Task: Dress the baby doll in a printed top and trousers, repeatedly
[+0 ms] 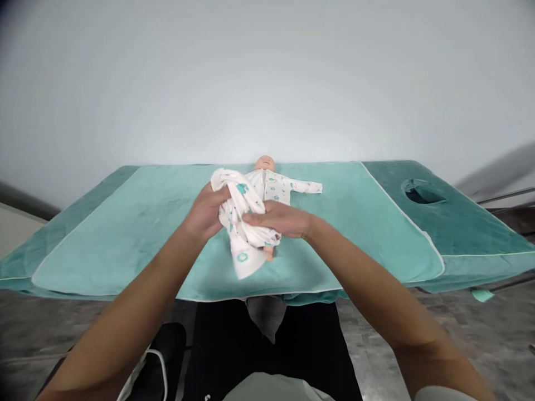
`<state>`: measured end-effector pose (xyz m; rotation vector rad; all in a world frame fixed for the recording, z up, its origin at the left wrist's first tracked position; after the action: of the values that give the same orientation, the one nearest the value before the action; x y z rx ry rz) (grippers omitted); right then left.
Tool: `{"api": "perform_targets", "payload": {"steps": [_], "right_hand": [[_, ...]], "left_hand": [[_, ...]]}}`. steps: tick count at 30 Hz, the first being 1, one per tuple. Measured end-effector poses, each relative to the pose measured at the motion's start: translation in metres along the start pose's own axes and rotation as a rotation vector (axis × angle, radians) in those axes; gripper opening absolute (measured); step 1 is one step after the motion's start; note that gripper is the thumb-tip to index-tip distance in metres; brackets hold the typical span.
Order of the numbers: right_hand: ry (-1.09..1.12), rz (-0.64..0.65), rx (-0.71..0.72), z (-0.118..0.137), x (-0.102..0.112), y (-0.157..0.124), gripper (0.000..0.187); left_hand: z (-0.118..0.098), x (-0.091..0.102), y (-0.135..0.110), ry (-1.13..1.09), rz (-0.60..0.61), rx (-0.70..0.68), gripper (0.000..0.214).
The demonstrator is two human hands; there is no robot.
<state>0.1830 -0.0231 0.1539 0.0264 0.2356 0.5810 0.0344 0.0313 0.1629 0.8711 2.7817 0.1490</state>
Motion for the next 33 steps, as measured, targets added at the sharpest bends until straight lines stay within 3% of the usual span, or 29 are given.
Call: {"api": "perform_targets", "payload": {"steps": [3, 5, 7, 9, 10, 12, 15, 18, 23, 27, 30, 33], "right_hand": [[-0.044, 0.114, -0.074, -0.002, -0.005, -0.003, 0.041], [-0.001, 0.007, 0.010, 0.002, 0.004, -0.005, 0.039], [0.072, -0.134, 0.101, 0.002, 0.015, -0.009, 0.036], [0.140, -0.187, 0.126, -0.006, 0.017, -0.012, 0.039], [0.170, -0.183, 0.113, -0.012, 0.014, -0.012, 0.044], [0.210, -0.122, 0.049, -0.026, 0.002, -0.012, 0.054], [0.205, 0.055, -0.110, -0.051, -0.024, -0.014, 0.058], [0.238, 0.060, -0.145, -0.077, -0.033, -0.025, 0.053], [0.339, -0.333, -0.167, -0.140, -0.018, -0.056, 0.055], [0.042, -0.730, -0.081, -0.174, 0.001, -0.067, 0.037], [-0.236, -0.899, 0.003, -0.183, 0.007, -0.067, 0.024], [-0.460, -0.989, 0.077, -0.185, 0.007, -0.066, 0.015]], "left_hand": [[0.007, -0.009, -0.005, -0.081, -0.021, 0.054, 0.048], [0.012, -0.011, -0.015, -0.077, 0.042, 0.138, 0.052], [0.019, -0.011, -0.025, -0.028, 0.185, 0.245, 0.054], [0.026, -0.008, -0.028, 0.035, 0.303, 0.305, 0.056], [0.029, -0.005, -0.027, 0.049, 0.301, 0.293, 0.057], [0.030, 0.000, -0.020, 0.039, 0.184, 0.214, 0.053], [0.032, 0.002, -0.018, 0.077, 0.032, 0.191, 0.039], [0.037, -0.002, -0.033, 0.192, 0.121, 0.302, 0.033], [0.073, 0.004, -0.059, 0.491, 0.395, 0.417, 0.032], [0.109, 0.002, -0.052, 0.852, 0.368, 0.266, 0.026], [0.124, -0.007, -0.044, 1.161, 0.356, 0.222, 0.025], [0.127, -0.014, -0.042, 1.360, 0.353, 0.235, 0.029]]}}
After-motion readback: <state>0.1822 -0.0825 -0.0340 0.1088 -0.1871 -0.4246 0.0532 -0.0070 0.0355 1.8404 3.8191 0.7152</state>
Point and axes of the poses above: each hand's wrist, its own y-axis towards the middle knuckle, its own x-axis out of the back of the hand, z = x × y, the point moved 4 cm from there along y, towards the middle knuckle, and after that the axes turned 3 degrees about y, right-handed, at the moved point
